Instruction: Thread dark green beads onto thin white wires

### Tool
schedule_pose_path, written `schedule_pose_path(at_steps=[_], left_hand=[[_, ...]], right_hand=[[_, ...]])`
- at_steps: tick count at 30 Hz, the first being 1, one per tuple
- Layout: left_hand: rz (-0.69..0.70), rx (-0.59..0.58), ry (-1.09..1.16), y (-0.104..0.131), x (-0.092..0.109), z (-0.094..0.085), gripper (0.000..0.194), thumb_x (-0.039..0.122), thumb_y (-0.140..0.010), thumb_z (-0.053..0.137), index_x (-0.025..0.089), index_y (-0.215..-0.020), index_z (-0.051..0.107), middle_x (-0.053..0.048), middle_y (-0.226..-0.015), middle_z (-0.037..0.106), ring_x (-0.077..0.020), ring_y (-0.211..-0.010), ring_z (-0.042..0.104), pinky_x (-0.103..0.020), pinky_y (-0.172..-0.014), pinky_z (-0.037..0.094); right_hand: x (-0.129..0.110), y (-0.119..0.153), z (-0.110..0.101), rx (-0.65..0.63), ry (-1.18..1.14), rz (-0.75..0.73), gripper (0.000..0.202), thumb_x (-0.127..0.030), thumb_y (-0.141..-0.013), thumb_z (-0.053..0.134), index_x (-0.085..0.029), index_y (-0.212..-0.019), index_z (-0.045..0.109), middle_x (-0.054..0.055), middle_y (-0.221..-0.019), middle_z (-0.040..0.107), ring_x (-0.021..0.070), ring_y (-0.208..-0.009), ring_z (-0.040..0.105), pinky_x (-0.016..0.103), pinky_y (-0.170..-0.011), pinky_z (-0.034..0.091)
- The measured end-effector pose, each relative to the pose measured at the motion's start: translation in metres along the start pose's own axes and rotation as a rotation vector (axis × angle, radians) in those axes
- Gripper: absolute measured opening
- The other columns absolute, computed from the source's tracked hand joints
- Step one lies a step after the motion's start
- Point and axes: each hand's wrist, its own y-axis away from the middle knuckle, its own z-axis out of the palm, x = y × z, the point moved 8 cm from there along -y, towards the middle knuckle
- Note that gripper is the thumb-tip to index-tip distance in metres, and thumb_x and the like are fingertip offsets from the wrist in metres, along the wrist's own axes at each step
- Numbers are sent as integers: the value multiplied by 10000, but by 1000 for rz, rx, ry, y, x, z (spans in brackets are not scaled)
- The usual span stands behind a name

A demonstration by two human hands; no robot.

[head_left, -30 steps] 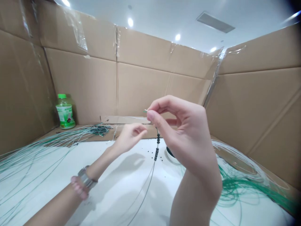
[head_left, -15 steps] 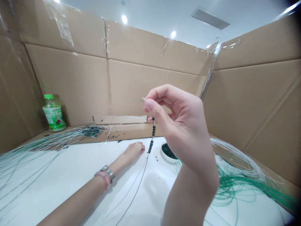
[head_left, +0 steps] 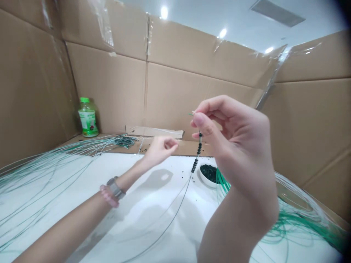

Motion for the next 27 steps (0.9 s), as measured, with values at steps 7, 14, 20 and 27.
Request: schedule_pose_path(at_steps=[7, 14, 20, 27], left_hand=[[207, 263, 411, 22, 64, -91, 13, 190, -752, 627, 184, -759, 636, 25, -724, 700, -87, -662, 644, -200, -626, 537], [180, 176, 604, 36, 86, -100, 111, 131, -737, 627, 237, -719, 654, 85, -728, 702, -61, -718, 678, -122, -615, 554], [155, 71, 725, 39, 87, -95, 200, 75, -732, 605, 262, -716, 676, 104, -709, 695, -50, -721, 678, -110, -642, 560], [146, -43, 770, 41, 89, -87, 212, 73, -736, 625, 277, -734, 683, 84, -751, 693, -70, -711, 664, -159, -622, 558]], right_hand=[[-26, 1, 32, 64, 23, -118, 174, -76, -862, 502, -211, -779, 572, -25, -740, 572, 80, -714, 601, 160, -600, 534], [-34, 9, 30, 287, 54, -153, 171, -82, -860, 508, -220, -850, 608, -1, -858, 625, 121, -829, 631, 232, -669, 579], [-42, 11, 41, 116, 32, -144, 182, -41, -837, 525, -203, -894, 585, 10, -939, 638, 128, -917, 635, 244, -766, 597], [-53, 18, 47, 85, 53, -192, 246, -3, -817, 524, -222, -918, 573, 12, -986, 635, 142, -961, 635, 252, -781, 599]])
